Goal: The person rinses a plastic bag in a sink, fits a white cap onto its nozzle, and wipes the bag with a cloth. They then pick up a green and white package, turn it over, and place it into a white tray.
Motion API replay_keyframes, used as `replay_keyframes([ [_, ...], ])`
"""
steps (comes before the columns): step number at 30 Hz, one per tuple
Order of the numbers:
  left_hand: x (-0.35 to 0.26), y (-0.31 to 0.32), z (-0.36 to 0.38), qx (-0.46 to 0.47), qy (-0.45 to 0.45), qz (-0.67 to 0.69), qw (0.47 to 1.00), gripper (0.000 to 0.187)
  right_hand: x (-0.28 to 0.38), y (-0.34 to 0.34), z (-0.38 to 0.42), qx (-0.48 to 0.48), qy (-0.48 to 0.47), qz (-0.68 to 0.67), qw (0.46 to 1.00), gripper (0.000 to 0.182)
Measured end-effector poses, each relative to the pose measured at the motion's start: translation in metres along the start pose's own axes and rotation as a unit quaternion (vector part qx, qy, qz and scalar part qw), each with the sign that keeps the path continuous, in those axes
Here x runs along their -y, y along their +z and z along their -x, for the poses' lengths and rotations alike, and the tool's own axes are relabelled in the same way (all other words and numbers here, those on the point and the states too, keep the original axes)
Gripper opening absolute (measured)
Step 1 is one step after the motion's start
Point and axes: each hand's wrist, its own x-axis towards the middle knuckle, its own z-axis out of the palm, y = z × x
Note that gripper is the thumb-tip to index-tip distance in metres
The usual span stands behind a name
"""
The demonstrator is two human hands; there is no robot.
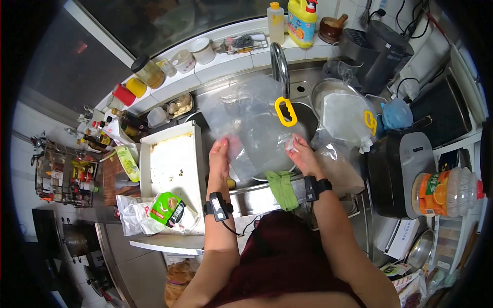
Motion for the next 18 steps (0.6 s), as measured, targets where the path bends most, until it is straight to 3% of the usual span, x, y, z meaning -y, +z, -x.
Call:
replay_keyframes([
  [5, -0.023, 0.014, 0.001, -0.042, 0.038, -0.084, 0.995, 0.025, -0.02, -0.007, -0.007, 0.0, 0.051, -0.058, 0.997, 0.023],
  [12, -0.022, 0.009, 0.0, -0.089, 0.049, -0.035, 0.994, 0.024, -0.007, 0.012, -0.003, 0.051, 0.056, -0.069, 0.995, 0.024],
  [18, -0.019, 0.007, -0.002, -0.108, 0.097, -0.04, 0.989, 0.02, -0.003, 0.022, 0.004, 0.067, -0.006, -0.062, 0.996, 0.024],
])
